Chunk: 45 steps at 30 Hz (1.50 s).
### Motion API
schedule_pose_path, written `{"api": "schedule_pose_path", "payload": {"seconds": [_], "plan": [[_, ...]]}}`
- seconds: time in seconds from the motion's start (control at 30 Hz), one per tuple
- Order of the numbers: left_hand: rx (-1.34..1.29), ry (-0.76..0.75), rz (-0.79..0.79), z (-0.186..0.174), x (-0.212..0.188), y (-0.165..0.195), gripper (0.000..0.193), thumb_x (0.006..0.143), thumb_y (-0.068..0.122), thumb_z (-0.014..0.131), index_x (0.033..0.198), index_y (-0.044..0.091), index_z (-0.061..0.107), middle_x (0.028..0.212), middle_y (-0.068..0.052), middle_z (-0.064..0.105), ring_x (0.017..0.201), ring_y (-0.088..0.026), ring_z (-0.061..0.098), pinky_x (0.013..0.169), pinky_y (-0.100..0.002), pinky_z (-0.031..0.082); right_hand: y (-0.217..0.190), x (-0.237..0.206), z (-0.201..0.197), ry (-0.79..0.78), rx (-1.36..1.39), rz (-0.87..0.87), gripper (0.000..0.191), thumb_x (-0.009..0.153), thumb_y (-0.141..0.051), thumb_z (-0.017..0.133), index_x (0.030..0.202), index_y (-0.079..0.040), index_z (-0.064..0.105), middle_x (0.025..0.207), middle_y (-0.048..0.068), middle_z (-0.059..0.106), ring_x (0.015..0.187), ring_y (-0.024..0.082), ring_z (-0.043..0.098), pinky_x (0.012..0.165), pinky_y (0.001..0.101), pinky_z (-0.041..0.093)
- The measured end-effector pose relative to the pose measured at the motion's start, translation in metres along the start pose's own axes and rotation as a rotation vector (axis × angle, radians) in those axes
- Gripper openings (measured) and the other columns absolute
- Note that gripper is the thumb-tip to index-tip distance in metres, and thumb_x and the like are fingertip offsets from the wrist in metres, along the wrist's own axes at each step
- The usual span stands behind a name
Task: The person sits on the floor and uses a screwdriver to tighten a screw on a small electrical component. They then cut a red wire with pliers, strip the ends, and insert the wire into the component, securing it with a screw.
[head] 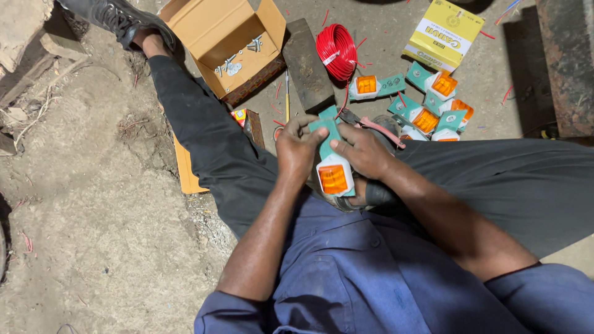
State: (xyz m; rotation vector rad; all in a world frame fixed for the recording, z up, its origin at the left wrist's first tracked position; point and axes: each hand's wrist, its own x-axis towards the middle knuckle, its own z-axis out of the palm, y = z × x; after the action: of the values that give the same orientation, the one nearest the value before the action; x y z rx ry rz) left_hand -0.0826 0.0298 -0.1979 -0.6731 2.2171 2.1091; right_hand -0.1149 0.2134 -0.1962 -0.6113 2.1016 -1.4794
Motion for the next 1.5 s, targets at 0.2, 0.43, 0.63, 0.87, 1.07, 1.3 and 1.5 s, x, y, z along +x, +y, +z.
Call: {"api": "schedule_pose_path", "payload": {"seconds": [0.2,0.43,0.63,0.87,1.07,1.3,1.5], "plan": [[0.05,0.123,0.109,0.015,-0.001,0.022,0.044,0.088,0.016,0.083,0.121,-0.005,0.064,0.105,-0.018,0.077,0.096,-0.021,0.073,0.083,-0.032,0.06,-0.009,0.008,0.002,0.074,0.379,0.042,0.041,0.106,-0.026,0.055,0.137,0.0,0.058,0.12,0.006,0.068,0.109,0.011,0.061,0.095,0.0291,0.051],[0.541,-0.098,0.141,0.011,-0.015,0.029,0.089,0.092,0.042,0.075,0.154,-0.003,0.03,0.123,-0.033,0.064,0.112,-0.04,0.065,0.091,-0.042,0.051,0.005,0.009,0.003,0.087,0.114,-0.197,0.042,0.114,-0.023,0.049,0.147,0.003,0.051,0.135,0.01,0.063,0.121,0.017,0.059,0.101,0.0307,0.046],[-0.009,-0.132,0.001,-0.008,0.009,0.001,0.049,0.097,0.034,0.07,0.123,-0.006,0.059,0.101,-0.021,0.072,0.088,-0.029,0.074,0.075,-0.038,0.06,0.019,0.015,-0.008,0.211,1.044,0.196,0.037,0.104,-0.023,0.061,0.13,0.004,0.061,0.079,-0.001,0.049,0.064,0.009,0.047,0.054,0.023,0.037],[-0.6,-0.147,-0.106,-0.03,0.007,0.003,0.031,0.103,0.027,0.052,0.116,-0.001,0.057,0.095,-0.016,0.072,0.082,-0.026,0.074,0.07,-0.042,0.065,0.025,0.005,-0.017,0.178,0.83,0.712,0.045,0.104,-0.041,0.057,0.107,0.003,0.062,0.061,-0.005,0.036,0.047,0.007,0.031,0.04,0.0246,0.023],[-0.687,-0.283,-0.085,-0.025,0.002,0.005,0.039,0.109,0.025,0.056,0.125,-0.01,0.055,0.104,-0.02,0.071,0.088,-0.028,0.074,0.077,-0.041,0.064,0.028,0.023,0.01,0.112,1.162,0.819,0.062,0.103,-0.057,0.043,0.123,-0.001,0.06,0.061,-0.007,0.035,0.047,0.005,0.03,0.039,0.0207,0.024],[-0.565,-0.326,-0.143,-0.019,-0.005,0.0,0.06,0.095,0.014,0.07,0.146,-0.004,0.045,0.101,-0.014,0.072,0.085,-0.022,0.073,0.073,-0.035,0.062,0.044,0.022,-0.006,0.192,1.284,0.58,0.046,0.107,-0.037,0.05,0.139,-0.004,0.052,0.078,-0.003,0.05,0.053,0.005,0.039,0.044,0.0193,0.031],[-0.413,-0.356,-0.121,-0.017,-0.004,0.0,0.06,0.09,0.005,0.078,0.142,-0.008,0.053,0.107,-0.014,0.074,0.091,-0.021,0.074,0.081,-0.033,0.062,0.04,0.025,-0.025,0.346,1.325,0.358,0.031,0.104,-0.021,0.054,0.131,-0.007,0.054,0.099,0.004,0.065,0.053,0.005,0.042,0.049,0.0195,0.037]]}}
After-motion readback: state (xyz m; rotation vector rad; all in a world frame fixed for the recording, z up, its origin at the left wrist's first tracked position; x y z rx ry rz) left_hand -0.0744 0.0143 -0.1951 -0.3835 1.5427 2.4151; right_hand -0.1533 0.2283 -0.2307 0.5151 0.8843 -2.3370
